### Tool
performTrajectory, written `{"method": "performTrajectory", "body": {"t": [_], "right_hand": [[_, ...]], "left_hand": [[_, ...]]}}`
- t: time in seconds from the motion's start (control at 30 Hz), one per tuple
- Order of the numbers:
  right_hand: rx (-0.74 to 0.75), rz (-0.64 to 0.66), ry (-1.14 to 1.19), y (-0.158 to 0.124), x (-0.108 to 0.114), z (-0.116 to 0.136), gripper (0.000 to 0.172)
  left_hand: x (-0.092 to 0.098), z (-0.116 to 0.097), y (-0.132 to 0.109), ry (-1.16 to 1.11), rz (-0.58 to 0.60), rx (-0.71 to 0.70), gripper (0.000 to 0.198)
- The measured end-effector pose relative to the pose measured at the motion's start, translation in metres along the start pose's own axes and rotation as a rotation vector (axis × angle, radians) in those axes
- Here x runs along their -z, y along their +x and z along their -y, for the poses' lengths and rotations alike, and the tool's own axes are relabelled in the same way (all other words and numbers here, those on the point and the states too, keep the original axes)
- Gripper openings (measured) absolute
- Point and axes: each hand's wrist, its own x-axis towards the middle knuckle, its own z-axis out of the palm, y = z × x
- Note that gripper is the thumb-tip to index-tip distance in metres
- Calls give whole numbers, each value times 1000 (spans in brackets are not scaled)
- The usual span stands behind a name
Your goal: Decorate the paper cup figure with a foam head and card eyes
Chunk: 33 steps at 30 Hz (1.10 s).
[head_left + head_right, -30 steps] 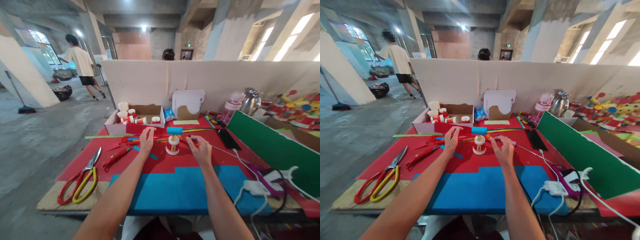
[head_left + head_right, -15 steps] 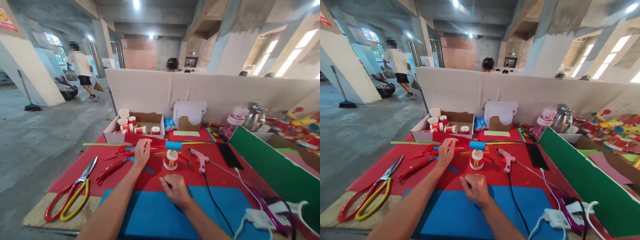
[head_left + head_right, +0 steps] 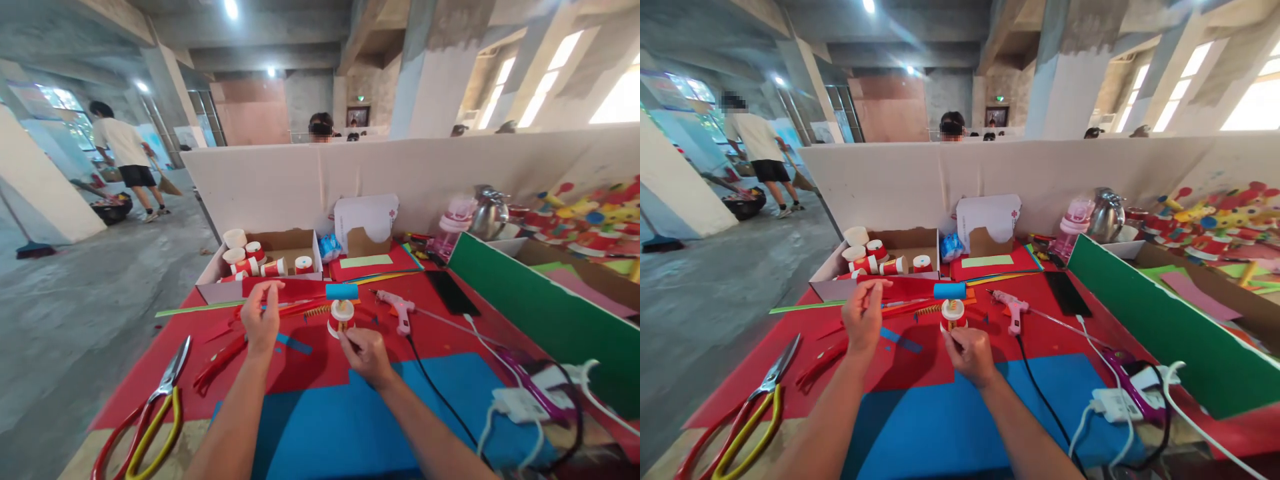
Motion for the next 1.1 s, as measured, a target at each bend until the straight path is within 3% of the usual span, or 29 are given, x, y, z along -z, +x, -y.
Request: {"method": "performTrajectory", "body": {"t": [0.07,0.17,0.23,0.3,0.4,0.53,0.83,1.1], "right_hand": [[-8,13,9,-1,-1,-1,40],[33,50,17,-4,-5,-1,37],[64,94,20,-6,-7,0,37],[75,134,20,-7,-7,1,39],[64,161,9,-9,-6,3,41],[51,161,16,-11,-4,4,40],[35,232,36,-13,-1,7,42],[43,268,28,-13,-3,6,40]], "left_hand": [[20,-2,8,47,126,-5,23],[44,1,1,198,608,-51,19],[49,4,-15,320,883,-79,17],[43,5,-36,478,995,-116,18],[25,1,-61,751,994,-168,18],[5,-7,-69,949,982,-210,22],[1,-9,-67,967,959,-229,26],[-3,-11,-52,993,1107,-312,22]]}}
